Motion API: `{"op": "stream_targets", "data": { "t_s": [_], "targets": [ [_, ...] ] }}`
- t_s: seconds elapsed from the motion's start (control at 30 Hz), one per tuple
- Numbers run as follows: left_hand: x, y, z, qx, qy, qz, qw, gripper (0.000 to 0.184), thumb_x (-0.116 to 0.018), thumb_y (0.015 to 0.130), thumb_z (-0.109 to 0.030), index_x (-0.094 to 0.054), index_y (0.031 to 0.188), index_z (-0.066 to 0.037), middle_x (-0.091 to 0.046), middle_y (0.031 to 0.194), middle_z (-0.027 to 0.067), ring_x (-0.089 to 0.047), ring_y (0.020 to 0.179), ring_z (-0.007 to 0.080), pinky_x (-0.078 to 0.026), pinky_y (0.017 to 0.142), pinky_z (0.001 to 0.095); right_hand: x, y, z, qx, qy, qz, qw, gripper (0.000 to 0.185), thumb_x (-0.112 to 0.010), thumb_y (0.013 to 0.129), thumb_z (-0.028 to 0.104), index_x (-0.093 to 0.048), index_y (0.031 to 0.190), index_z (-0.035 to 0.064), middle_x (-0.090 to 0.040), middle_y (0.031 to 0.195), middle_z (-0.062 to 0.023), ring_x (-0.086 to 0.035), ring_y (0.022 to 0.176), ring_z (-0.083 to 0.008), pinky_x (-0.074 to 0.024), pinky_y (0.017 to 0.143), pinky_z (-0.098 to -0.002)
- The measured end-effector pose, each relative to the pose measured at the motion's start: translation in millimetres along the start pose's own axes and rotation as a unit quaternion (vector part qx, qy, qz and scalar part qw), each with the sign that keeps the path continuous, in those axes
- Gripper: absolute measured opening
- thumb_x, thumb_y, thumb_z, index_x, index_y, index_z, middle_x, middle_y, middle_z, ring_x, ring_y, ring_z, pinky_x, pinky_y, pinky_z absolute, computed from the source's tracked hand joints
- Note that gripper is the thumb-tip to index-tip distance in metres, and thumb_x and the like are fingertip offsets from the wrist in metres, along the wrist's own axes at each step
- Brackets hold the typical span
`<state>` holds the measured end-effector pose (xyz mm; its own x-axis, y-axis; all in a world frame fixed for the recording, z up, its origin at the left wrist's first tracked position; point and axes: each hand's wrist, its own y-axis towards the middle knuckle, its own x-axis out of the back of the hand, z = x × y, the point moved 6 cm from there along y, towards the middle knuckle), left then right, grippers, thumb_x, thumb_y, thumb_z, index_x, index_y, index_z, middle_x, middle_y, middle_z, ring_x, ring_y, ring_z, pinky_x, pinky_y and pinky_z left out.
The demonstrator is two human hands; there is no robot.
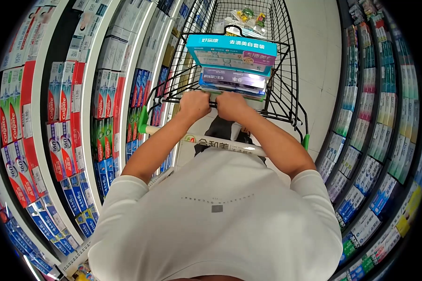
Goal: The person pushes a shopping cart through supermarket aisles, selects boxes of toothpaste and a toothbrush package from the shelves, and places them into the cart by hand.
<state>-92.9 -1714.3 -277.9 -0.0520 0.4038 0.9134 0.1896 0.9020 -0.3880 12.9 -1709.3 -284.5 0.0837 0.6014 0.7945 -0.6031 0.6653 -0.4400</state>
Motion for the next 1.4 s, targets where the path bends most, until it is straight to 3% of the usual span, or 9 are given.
{"op": "stream_targets", "data": {
  "t_s": [0.27,0.33,0.5,0.63,1.07,1.13,1.2,1.4],
  "targets": [
    [35.7,65.5,12.1,-0.028,-0.008,0.065,0.997,0.018,-0.062,0.073,-0.017,-0.073,0.083,-0.007,-0.07,0.088,0.0123,-0.069,0.082,0.0272,-0.055,0.07,0.0379,44.9,47.3,-30.0,-0.031,-0.004,0.008,0.999,0.02,-0.057,0.077,0.016,-0.07,0.09,0.0084,-0.067,0.085,-0.0196,-0.065,0.082,-0.0366,-0.0532,0.074,-0.0453],
    [45.0,81.0,13.8,-0.034,-0.001,0.059,0.998,0.018,-0.062,0.074,-0.016,-0.073,0.084,-0.007,-0.071,0.089,0.0116,-0.069,0.082,0.0269,-0.055,0.07,0.0375,55.1,57.7,-37.9,-0.037,0.006,-0.016,0.999,0.017,-0.058,0.073,0.014,-0.07,0.081,0.0047,-0.066,0.084,-0.0202,-0.066,0.081,-0.037,-0.0535,0.073,-0.0448],
    [60.4,109.2,12.9,-0.029,-0.017,0.039,0.999,0.02,-0.066,0.071,-0.02,-0.073,0.084,-0.007,-0.07,0.088,0.0121,-0.069,0.083,0.0285,-0.056,0.072,0.0387,74.1,72.9,-56.7,-0.047,0.01,-0.023,0.999,0.018,-0.057,0.073,0.014,-0.069,0.08,0.0038,-0.066,0.083,-0.0218,-0.065,0.08,-0.0388,-0.0532,0.073,-0.0463],
    [70.9,125.6,16.6,-0.029,-0.027,0.042,0.998,0.018,-0.063,0.072,-0.015,-0.073,0.084,-0.007,-0.07,0.089,0.0128,-0.07,0.084,0.029,-0.056,0.072,0.0395,87.6,88.4,-68.4,-0.046,0.02,-0.022,0.998,0.017,-0.057,0.072,0.014,-0.069,0.078,0.0028,-0.065,0.078,-0.0246,-0.065,0.077,-0.0409,-0.0527,0.071,-0.0486],
    [95.2,198.5,4.5,-0.054,-0.076,-0.002,0.996,0.013,-0.064,0.072,-0.014,-0.073,0.079,-0.008,-0.07,0.083,0.0111,-0.07,0.08,0.029,-0.056,0.065,0.0387,142.7,121.9,-113.2,-0.043,0.023,-0.009,0.999,0.019,-0.061,0.077,0.017,-0.07,0.086,0.0027,-0.065,0.078,-0.0238,-0.064,0.076,-0.04,-0.0521,0.071,-0.0469],
    [101.0,216.4,0.7,-0.053,-0.07,-0.021,0.996,0.013,-0.065,0.071,-0.014,-0.073,0.079,-0.008,-0.07,0.081,0.0113,-0.069,0.078,0.0293,-0.056,0.065,0.0391,158.4,127.3,-125.2,-0.029,0.009,-0.027,0.999,0.019,-0.063,0.078,0.017,-0.07,0.087,0.0023,-0.065,0.077,-0.0237,-0.064,0.075,-0.0397,-0.0521,0.071,-0.0461],
    [105.1,234.5,-6.2,-0.046,-0.06,0.015,0.997,0.017,-0.07,0.074,-0.018,-0.073,0.086,-0.007,-0.071,0.09,0.0091,-0.069,0.087,0.0267,-0.056,0.071,0.0367,174.4,133.3,-137.4,-0.022,0.003,-0.026,0.999,0.019,-0.065,0.077,0.018,-0.071,0.087,0.0026,-0.065,0.078,-0.0237,-0.064,0.076,-0.0398,-0.0519,0.071,-0.0461],
    [126.2,280.5,-16.0,-0.038,-0.064,0.016,0.997,0.015,-0.067,0.072,-0.013,-0.073,0.085,-0.007,-0.07,0.089,0.0107,-0.069,0.086,0.0278,-0.056,0.071,0.0384,210.6,156.8,-170.1,-0.012,-0.017,0.0,1.0,0.02,-0.063,0.076,0.015,-0.07,0.089,0.0012,-0.065,0.081,-0.0249,-0.064,0.079,-0.0401,-0.0521,0.073,-0.0459]
  ]
}}
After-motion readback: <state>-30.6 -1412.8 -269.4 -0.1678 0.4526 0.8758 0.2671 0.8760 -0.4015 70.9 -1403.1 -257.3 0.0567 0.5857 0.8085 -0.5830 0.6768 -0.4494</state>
